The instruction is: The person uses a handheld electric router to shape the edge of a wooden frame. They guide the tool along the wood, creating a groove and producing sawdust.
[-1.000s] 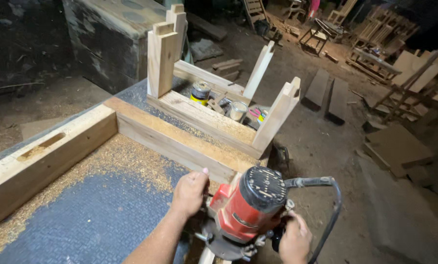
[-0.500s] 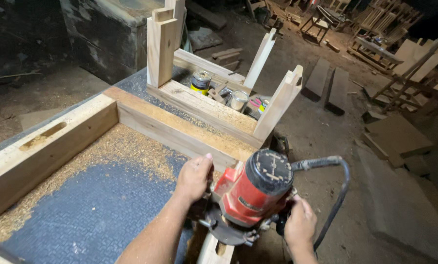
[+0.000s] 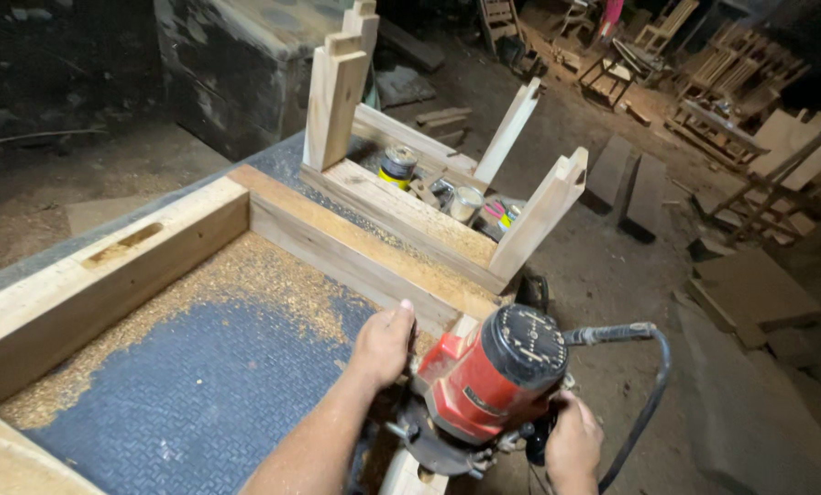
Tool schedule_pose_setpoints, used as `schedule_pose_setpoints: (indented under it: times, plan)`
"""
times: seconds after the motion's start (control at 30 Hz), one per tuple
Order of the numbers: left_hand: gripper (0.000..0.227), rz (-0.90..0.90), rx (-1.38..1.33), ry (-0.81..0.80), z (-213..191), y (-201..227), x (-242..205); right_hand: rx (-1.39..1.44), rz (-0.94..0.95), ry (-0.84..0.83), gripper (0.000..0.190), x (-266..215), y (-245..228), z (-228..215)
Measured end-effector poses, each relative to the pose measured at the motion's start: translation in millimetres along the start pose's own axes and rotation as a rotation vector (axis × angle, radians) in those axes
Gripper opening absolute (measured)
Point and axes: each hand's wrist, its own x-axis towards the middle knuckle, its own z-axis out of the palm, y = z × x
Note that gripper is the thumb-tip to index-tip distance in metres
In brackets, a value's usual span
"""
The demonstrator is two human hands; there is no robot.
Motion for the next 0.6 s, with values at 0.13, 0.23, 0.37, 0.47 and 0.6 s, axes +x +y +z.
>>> schedule_pose_setpoints:
  times: [0.13, 0.23, 0.37, 0.47, 0.6]
  plan:
    - [0.056, -0.024, -0.023, -0.025, -3.7, 0.2, -16.7, 0.002, -0.058, 0.047, 0.027, -20.3, 29.2, 7.7]
    - [0.057, -0.068, -0.002, -0.032, -7.6, 1.0, -23.6, 0.087, -0.027, 0.046, 0.028, -23.9, 45.9, 16.2]
    - [0.058, 0.05, 0.07, 0.014, -9.8, -0.8, -35.1, 0.292, 0.341, 0.046, 0.029, -29.3, 55.2, 21.9]
    - [0.058, 0.079, 0.083, 0.018, -10.6, 0.5, -38.8, 0.397, 0.216, 0.071, 0.026, -31.0, 49.8, 18.4]
    - [0.058, 0.006, 0.073, -0.001, -14.1, -1.1, -46.7, 0.521, 0.39, 0.078, 0.029, -39.0, 34.4, 3.0]
